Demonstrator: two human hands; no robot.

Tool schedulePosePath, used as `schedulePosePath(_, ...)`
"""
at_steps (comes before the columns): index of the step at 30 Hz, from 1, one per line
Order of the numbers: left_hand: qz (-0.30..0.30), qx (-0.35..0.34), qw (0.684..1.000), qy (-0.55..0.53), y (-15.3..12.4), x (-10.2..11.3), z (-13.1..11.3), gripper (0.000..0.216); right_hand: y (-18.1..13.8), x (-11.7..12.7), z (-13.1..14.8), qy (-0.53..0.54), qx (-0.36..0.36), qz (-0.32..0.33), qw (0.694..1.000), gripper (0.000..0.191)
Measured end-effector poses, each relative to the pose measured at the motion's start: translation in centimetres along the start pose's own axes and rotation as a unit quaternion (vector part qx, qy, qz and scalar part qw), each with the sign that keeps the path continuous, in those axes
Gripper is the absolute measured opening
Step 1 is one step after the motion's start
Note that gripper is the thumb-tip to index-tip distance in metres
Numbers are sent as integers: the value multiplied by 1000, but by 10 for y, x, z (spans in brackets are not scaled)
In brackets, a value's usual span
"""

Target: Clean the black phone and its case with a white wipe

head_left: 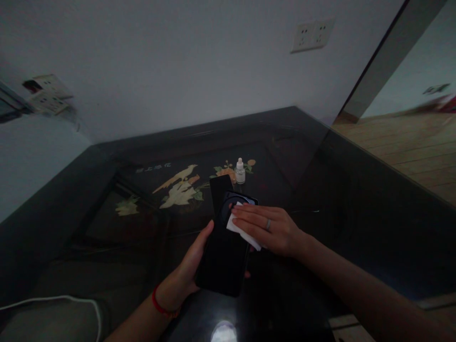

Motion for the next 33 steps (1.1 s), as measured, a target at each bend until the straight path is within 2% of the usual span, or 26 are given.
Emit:
schedulePosePath(3,10,0,1000,15,0,2,0,65,-1,1,-2,-8,-26,-3,1000,24)
schedulePosePath(7,2,-21,1000,-3,-1,2,-1,57,-1,2,0,7,22,11,1000,23)
schedulePosePath(11,4,-14,1000,18,-2,-2,-3,62,-2,4,-3,-23,-24,1,999,22)
schedulePosePath(17,-41,-50,998,18,-3,-4,-2,58,-3,7,-1,-28,-14,9,999,20)
schedulePosePath(22,-35,-27,997,58,-1,-3,1,61,-5,8,-2,11,-53,-11,998,29)
schedulePosePath(27,-39,-29,997,64,-1,-4,2,60,-4,6,0,24,-28,15,999,28)
schedulePosePath(33,-31,-20,995,91,-3,-5,5,60,-1,5,0,11,-26,12,1000,26)
Point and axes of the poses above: each hand's wrist, its own y-axis towards the middle knuckle, its own x-axis out of the back of the hand, z = x × y, the point moved 1 cm from there along y, towards the middle knuckle, and after that the axes turned 3 degrees about -z, right-handed, at the moved point
